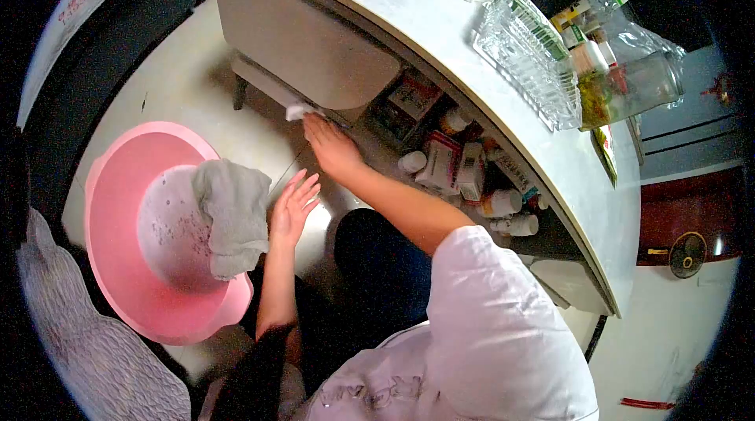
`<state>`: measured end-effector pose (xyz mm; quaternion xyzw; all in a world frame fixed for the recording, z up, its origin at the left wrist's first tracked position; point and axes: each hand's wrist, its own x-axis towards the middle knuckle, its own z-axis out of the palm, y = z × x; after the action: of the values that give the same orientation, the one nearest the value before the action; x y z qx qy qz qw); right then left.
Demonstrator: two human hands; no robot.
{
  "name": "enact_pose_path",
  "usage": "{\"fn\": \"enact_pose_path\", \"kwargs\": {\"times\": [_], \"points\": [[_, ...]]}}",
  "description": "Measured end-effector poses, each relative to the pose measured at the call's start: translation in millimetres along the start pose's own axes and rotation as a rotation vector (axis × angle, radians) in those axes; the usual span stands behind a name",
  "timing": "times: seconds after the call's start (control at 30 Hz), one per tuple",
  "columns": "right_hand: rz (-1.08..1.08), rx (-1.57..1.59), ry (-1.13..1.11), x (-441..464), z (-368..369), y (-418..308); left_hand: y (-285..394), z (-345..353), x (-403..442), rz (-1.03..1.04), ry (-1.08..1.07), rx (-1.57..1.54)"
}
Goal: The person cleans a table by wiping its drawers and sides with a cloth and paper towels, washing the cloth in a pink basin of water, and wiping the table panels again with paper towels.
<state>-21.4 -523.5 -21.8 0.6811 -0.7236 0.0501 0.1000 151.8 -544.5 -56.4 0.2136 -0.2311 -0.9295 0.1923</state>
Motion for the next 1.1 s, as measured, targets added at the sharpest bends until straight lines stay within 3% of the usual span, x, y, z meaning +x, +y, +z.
{"fn": "enact_pose_path", "kwargs": {"times": [0.13,0.23,0.27,0.3,0.37,0.4,0.53,0.63,0.77,0.8,0.87,0.9,0.93,0.97,1.03,1.1], "points": [[0.173,0.003,-0.100,-67,-27,-10,-1,10,-3,0.033,-0.114,-0.192],[0.421,0.421,0.021,-102,-26,-33,-4,34,-15,0.081,-0.262,-0.479],[0.812,1.148,0.082,-116,-5,-40,-7,43,-19,0.094,-0.331,-0.569],[0.833,1.686,0.105,-122,-10,-44,-12,52,-22,0.109,-0.399,-0.658],[0.723,2.772,0.145,-131,-20,-48,-21,63,-24,0.054,-0.355,-0.464],[1.349,2.268,0.247,-103,-72,-68,-20,68,-28,0.040,-0.277,-0.367],[1.399,2.110,0.154,-109,-88,-61,-16,96,-44,0.025,-0.078,0.023],[1.227,2.137,0.363,-111,-103,-52,-24,108,-49,0.272,0.080,0.335],[0.928,1.803,0.397,-104,-128,-38,-22,133,-60,0.564,0.266,0.678],[0.797,1.499,0.409,-105,-131,-39,-23,146,-61,0.630,0.276,0.619],[0.535,0.888,0.414,-107,-141,-46,-17,169,-67,0.343,0.217,0.136],[0.498,0.881,0.312,-109,-155,-54,-15,176,-67,0.196,0.184,-0.104],[0.375,0.654,0.247,-111,-161,-58,-17,171,-60,0.224,-0.086,-0.188],[0.252,0.425,0.182,-111,-166,-59,-26,169,-57,0.184,-0.147,-0.305],[0.218,0.486,0.258,-107,-174,-53,-26,161,-50,0.064,0.001,-0.354],[0.220,0.725,0.267,-104,-189,-50,-20,157,-45,0.143,0.061,-0.350]]}}
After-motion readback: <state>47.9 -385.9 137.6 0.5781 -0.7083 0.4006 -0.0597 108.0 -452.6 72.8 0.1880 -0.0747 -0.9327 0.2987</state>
